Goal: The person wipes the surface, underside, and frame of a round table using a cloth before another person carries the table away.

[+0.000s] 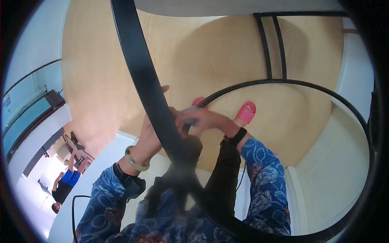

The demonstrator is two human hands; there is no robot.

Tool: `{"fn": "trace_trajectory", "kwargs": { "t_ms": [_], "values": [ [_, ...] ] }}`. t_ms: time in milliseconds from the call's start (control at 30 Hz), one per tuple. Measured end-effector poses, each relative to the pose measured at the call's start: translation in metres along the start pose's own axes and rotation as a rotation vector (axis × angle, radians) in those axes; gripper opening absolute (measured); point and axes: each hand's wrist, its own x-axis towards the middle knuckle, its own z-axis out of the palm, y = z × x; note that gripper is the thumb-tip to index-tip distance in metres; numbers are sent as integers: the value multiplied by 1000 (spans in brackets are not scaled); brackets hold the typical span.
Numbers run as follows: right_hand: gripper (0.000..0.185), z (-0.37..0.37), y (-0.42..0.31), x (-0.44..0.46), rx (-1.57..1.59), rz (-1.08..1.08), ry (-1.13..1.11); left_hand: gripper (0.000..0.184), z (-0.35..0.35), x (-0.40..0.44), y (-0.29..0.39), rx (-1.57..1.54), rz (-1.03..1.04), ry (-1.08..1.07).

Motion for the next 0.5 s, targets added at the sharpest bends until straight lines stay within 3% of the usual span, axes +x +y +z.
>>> {"fn": "trace_trajectory", "kwargs": {
  "t_ms": [33, 100, 167, 233, 333, 433, 500],
  "values": [
    [36, -9, -38, 2, -37, -17, -10, 62, -1, -1, 1, -1, 2, -4],
    [37, -14, -34, -7, -139, 73, 34, 60, -6, 0, 0, 256, 103, -85],
    [38, -21, -19, -17, -279, 220, 66, 59, -10, 0, -9, 242, 88, -94],
    [37, -25, 12, -24, -444, 429, 82, 59, -7, -1, -16, 29, -10, -66],
    [35, -17, 71, -45, -601, 544, 312, 61, 1, -4, -15, -100, -28, -84],
    [34, -12, 68, -45, -574, 646, 237, 60, 7, -5, -16, -181, 30, -125],
    [38, -5, 57, -49, -413, 619, 328, 57, 16, -7, -7, -206, 57, -128]
  ]
}}
